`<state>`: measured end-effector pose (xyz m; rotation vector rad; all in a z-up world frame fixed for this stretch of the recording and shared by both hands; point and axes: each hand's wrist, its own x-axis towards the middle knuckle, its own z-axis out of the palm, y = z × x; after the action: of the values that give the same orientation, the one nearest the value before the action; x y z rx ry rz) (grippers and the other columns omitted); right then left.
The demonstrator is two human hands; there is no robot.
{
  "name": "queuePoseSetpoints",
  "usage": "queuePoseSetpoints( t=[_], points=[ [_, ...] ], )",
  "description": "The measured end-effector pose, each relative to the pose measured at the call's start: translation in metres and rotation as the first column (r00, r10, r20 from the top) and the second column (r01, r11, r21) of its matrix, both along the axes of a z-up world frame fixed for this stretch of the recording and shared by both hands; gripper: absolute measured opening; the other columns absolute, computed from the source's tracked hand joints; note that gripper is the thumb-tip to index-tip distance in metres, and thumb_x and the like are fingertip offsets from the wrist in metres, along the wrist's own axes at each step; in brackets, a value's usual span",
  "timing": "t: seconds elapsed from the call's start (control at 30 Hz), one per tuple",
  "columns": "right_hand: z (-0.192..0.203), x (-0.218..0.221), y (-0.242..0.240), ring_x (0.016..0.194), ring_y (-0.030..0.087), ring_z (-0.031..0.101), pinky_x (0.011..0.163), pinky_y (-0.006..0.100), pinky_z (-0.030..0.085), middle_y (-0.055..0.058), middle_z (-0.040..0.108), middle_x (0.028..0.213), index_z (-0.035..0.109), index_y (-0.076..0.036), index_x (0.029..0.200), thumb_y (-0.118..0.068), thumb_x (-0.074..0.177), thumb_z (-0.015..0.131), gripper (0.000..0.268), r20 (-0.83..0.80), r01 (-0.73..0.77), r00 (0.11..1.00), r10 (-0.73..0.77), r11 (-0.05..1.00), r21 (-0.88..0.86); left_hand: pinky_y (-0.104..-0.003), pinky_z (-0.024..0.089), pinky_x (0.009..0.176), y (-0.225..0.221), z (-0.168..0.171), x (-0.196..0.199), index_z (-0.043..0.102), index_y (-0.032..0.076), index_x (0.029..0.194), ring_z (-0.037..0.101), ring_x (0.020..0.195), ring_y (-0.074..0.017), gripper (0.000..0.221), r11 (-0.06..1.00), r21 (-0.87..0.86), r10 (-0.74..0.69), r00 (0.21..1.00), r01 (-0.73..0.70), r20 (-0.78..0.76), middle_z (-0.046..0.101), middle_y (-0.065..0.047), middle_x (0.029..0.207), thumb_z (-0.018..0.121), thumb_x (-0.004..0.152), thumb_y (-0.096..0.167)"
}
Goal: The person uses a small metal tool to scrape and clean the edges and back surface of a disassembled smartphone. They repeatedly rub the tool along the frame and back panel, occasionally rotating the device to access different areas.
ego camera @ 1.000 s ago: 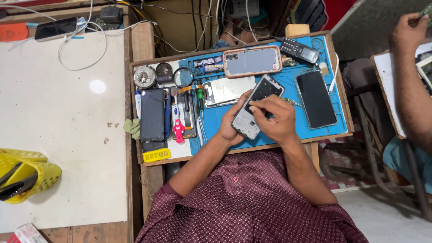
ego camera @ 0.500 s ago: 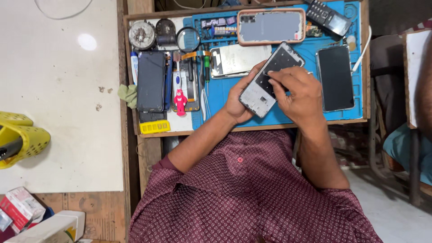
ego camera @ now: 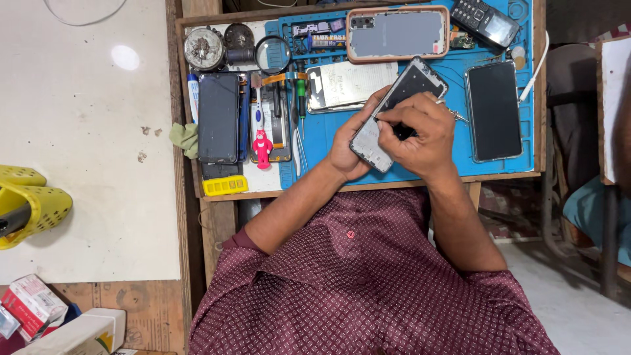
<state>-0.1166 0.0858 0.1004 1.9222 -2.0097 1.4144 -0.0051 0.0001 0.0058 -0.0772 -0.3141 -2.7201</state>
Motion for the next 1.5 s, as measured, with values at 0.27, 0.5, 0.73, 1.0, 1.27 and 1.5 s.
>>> queuePoseSetpoints(
  t=[0.27,0.5,0.73,1.0,1.27,1.5],
  points=[
    [-0.007,0.001,0.000,0.075,0.020,0.064,0.066,0.032,0.049,0.008,0.066,0.088,0.075,-0.003,0.091,-0.003,0.081,0.080,0.012,0.053,0.035,0.998,-0.035,0.999,0.000,-0.037,0.043,0.121,0.001,0.000,-0.001,0.037,0.009,0.162,0.054,0.138,-0.0226,0.048,1.000,-0.020,0.020,1.000,-0.020,0.010,0.054,-0.012,0.149,0.039,0.117,0.029],
    [-0.007,0.002,-0.001,0.073,0.018,0.064,0.063,0.030,0.049,0.009,0.065,0.088,0.074,-0.001,0.092,-0.002,0.082,0.078,0.011,0.059,0.009,0.998,-0.008,1.000,-0.026,-0.039,0.043,0.120,0.003,-0.002,-0.001,0.037,0.008,0.162,0.055,0.137,-0.0246,0.049,0.997,-0.064,0.039,0.999,-0.039,-0.015,0.055,-0.013,0.147,0.040,0.118,0.030],
    [-0.007,0.007,-0.002,0.067,0.018,0.062,0.059,0.031,0.048,0.010,0.065,0.086,0.074,-0.001,0.090,-0.002,0.081,0.077,0.010,0.108,0.137,0.984,-0.139,0.990,0.022,-0.038,0.043,0.120,0.002,0.004,-0.002,0.036,0.008,0.160,0.055,0.136,-0.0234,0.051,0.996,-0.072,0.052,0.997,-0.048,0.058,0.056,-0.012,0.145,0.040,0.116,0.032],
    [-0.002,0.005,-0.003,0.069,0.022,0.066,0.061,0.032,0.052,0.010,0.066,0.085,0.073,-0.003,0.089,-0.004,0.078,0.077,0.012,0.095,0.114,0.990,-0.107,0.991,-0.067,-0.038,0.044,0.116,0.006,0.014,-0.004,0.036,0.007,0.157,0.056,0.132,-0.0242,0.053,0.992,-0.112,0.082,0.987,-0.066,0.141,0.057,-0.012,0.142,0.041,0.112,0.035],
    [0.003,0.009,0.001,0.064,0.019,0.065,0.057,0.031,0.051,0.008,0.066,0.081,0.073,-0.003,0.086,-0.005,0.075,0.077,0.012,0.115,0.126,0.986,-0.119,0.990,-0.059,-0.039,0.045,0.114,0.008,0.022,-0.002,0.036,0.009,0.158,0.058,0.129,-0.0249,0.052,0.992,-0.109,0.070,0.990,-0.057,0.121,0.057,-0.013,0.140,0.040,0.112,0.034],
    [0.004,0.009,0.002,0.064,0.015,0.064,0.056,0.029,0.050,0.006,0.065,0.082,0.072,-0.002,0.086,-0.006,0.077,0.076,0.011,0.117,0.077,0.991,-0.064,0.991,-0.105,-0.040,0.046,0.113,0.009,0.031,0.000,0.036,0.009,0.157,0.058,0.129,-0.0259,0.054,0.987,-0.147,0.075,0.989,-0.057,0.125,0.057,-0.013,0.140,0.041,0.111,0.036]
  ],
)
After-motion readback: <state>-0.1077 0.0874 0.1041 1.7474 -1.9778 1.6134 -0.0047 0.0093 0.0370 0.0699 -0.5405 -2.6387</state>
